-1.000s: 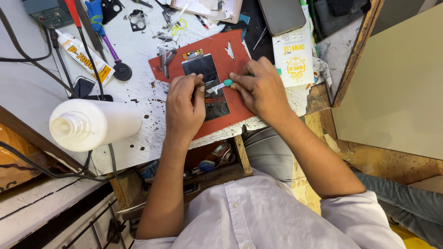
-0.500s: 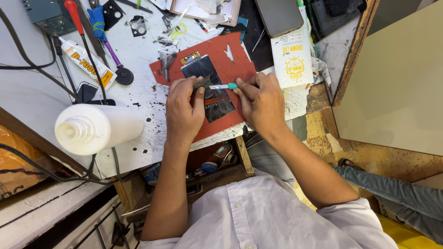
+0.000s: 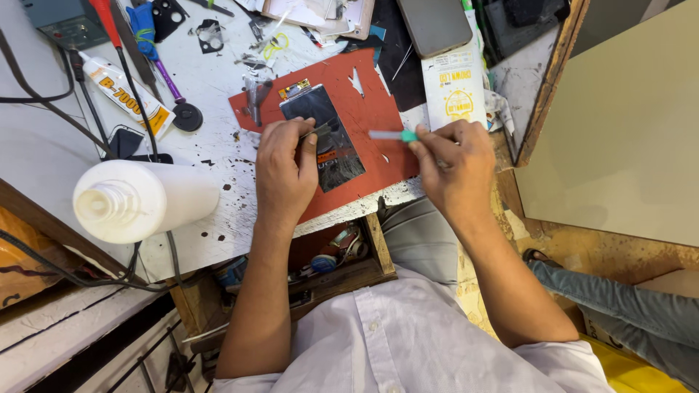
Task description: The person scrapes adhesive and debris from a mobile phone screen using a small metal tool while holding the screen on a red work mat.
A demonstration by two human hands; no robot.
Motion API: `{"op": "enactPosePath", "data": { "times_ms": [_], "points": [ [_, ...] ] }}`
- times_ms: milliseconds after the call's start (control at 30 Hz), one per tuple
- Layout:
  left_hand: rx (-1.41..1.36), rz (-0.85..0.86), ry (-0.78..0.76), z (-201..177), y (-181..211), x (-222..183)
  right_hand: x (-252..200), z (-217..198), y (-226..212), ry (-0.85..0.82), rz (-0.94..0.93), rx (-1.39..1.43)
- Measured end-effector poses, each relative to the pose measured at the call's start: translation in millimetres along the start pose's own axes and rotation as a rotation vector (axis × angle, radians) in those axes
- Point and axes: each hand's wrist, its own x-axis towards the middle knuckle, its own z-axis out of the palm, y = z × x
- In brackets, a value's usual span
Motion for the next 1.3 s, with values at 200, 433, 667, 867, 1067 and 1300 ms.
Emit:
{"op": "enactPosePath", "data": {
  "times_ms": [200, 433, 667, 867, 1067, 1300],
  "points": [
    [-0.005, -0.001, -0.004, -1, 1, 0, 7, 12, -11, -0.141, -0.067, 0.071],
    [-0.020, -0.005, -0.011, -2, 2, 1, 16, 39, -26, -0.105, -0.019, 0.061],
    [-0.006, -0.011, -0.021, -2, 0, 0, 17, 45, -36, -0.085, 0.047, 0.053],
    [0.002, -0.030, -0.029, -1, -1, 0, 10, 45, -31, -0.055, 0.064, 0.043],
    [-0.006, -0.016, -0.021, -1, -1, 0, 9, 20, 5, 0.047, 0.047, -0.120],
    [0.004, 0.010, 0.011, 0, 1, 2, 5, 4, -2, -0.124, -0.013, -0.003]
  ]
}}
